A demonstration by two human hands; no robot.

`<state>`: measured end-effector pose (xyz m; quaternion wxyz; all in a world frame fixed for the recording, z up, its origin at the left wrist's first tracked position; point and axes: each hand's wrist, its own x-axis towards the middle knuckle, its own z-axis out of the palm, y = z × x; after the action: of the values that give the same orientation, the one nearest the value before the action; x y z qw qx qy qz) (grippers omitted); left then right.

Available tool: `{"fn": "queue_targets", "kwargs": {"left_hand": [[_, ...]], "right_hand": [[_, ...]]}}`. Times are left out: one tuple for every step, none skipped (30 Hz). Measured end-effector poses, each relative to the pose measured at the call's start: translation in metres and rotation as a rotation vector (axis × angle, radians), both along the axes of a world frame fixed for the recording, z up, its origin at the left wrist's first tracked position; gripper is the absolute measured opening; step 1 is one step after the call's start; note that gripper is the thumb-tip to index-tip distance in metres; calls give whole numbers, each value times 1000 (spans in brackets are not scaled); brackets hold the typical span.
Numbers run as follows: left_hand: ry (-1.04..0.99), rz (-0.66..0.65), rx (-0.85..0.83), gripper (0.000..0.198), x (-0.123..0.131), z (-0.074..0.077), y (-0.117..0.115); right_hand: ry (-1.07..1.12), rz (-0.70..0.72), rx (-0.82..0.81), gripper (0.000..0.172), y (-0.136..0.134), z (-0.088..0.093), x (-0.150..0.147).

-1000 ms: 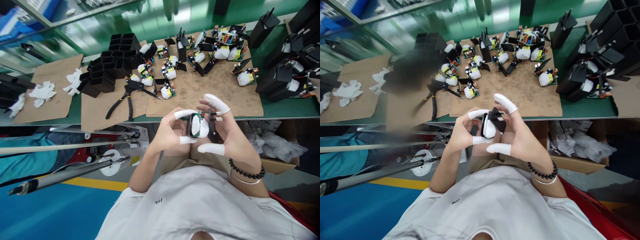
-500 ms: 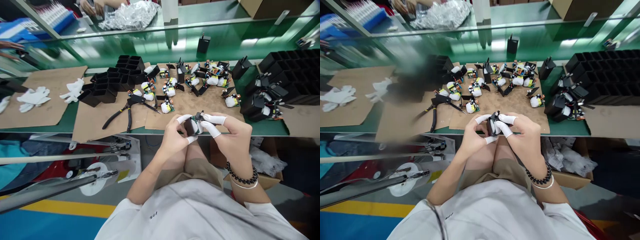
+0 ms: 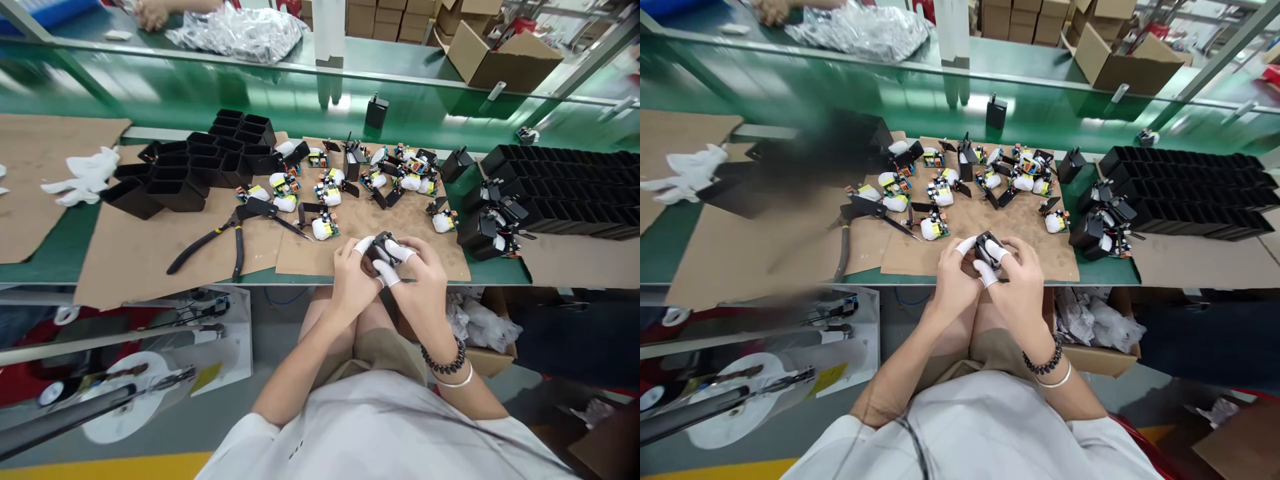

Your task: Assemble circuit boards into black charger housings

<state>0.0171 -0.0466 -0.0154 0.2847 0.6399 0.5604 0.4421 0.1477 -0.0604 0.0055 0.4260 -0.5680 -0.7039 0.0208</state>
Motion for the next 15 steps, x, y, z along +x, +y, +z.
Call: {"fn": "queue_targets", "kwargs": {"left_hand": [[77,1,3,57,-4,1,-1],[144,-6,8,58,-8,3,-3],[196,-18,18,58,-13,3,-6],[233,-23,39,57,-20,4,-10],[256,-16,72,56,-27,4,-15],[269,9,110,55,-34,4,-21],[274,49,150,54,-42,3,-26],[275,96,187,52,-50,3,-32],[274,144,217,50,-57,2,-37],[274,189,236,47,-64,2,-41],[274,227,243,44,-69,2,-45],[275,258,243,41,-73,1,-47],[274,285,242,39,-76,1,-48],[270,306,241,36,-78,1,-49],[262,322,241,34,-79,0,-50]], "right_hand": [[28,14,-32,20,-1,-5,-1],[49,23,-58,24,-1,-8,-2],[60,30,-71,25,-1,-11,-1],[63,40,-66,24,-1,-11,0],[65,49,-40,22,-1,-11,1],[74,55,5,22,-1,-9,3],[90,56,64,24,-1,-7,4],[104,58,114,28,-1,-4,5],[112,64,149,30,-1,-3,5],[108,75,163,29,0,-1,4],[93,95,151,25,0,-1,2],[73,118,130,21,1,0,0],[60,137,114,18,2,0,-1],[64,137,116,19,3,0,-2],[82,115,133,22,4,0,-3]]}}
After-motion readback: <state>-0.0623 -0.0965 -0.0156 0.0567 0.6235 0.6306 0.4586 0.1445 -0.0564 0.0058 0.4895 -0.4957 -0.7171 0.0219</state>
